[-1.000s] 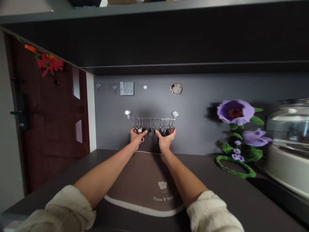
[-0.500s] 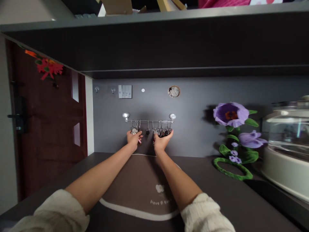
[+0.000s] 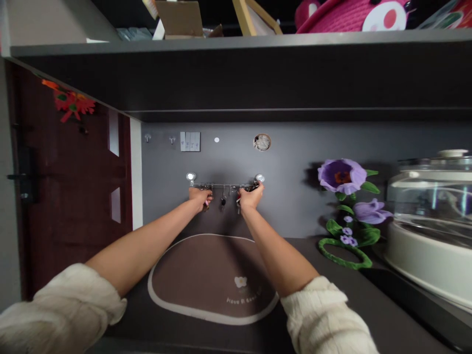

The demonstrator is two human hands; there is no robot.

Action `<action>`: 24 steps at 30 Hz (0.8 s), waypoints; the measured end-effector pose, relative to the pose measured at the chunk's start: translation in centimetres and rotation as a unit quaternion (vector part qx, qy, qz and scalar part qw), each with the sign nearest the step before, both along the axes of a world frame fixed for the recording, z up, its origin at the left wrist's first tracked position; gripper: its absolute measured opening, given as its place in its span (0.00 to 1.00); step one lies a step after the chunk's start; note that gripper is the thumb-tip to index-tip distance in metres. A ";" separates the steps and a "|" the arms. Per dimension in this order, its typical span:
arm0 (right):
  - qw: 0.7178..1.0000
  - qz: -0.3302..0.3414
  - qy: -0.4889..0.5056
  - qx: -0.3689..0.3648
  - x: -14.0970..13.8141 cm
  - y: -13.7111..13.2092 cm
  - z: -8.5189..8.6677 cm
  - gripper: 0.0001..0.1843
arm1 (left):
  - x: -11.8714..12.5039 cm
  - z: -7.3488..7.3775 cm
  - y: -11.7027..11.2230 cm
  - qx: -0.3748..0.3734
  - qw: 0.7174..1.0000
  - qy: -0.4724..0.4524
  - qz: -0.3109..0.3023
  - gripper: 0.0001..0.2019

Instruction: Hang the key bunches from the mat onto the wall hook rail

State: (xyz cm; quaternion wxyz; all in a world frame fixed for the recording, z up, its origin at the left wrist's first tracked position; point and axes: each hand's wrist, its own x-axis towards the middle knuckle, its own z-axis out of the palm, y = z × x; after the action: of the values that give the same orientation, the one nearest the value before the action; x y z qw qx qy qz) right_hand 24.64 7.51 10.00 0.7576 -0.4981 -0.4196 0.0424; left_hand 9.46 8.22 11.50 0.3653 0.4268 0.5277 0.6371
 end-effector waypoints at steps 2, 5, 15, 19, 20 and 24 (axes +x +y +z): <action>1.000 0.017 0.010 0.001 0.1 -0.2 1.2 0.38 | -0.1 1.2 -0.2 0.012 1.000 0.023 -0.002 0.18; 0.997 0.069 0.030 0.003 0.1 -0.6 2.3 0.38 | -0.6 2.5 -1.1 0.041 0.998 0.055 -0.012 0.18; 0.937 0.297 0.015 -0.181 -1.0 -7.7 -5.8 0.37 | -4.5 -6.3 -6.3 0.027 0.949 0.199 -0.241 0.28; 0.914 0.300 -0.111 -0.250 0.1 -9.7 -8.8 0.29 | -6.0 -9.8 -7.9 0.034 0.909 0.261 -0.323 0.31; 0.900 0.302 -0.160 -0.271 0.5 -9.9 -8.8 0.26 | -6.5 -10.1 -8.2 0.035 0.892 0.274 -0.358 0.32; 0.834 0.278 -0.314 -0.359 1.8 -9.8 -6.3 0.21 | -8.4 -10.3 -8.8 0.043 0.851 0.317 -0.416 0.27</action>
State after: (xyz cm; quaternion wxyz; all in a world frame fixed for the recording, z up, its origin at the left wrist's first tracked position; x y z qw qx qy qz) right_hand 26.42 -2.29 3.67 0.3094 -0.5840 -0.7109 0.2406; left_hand 1.11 -0.57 1.18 0.3900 0.8007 0.3599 0.2780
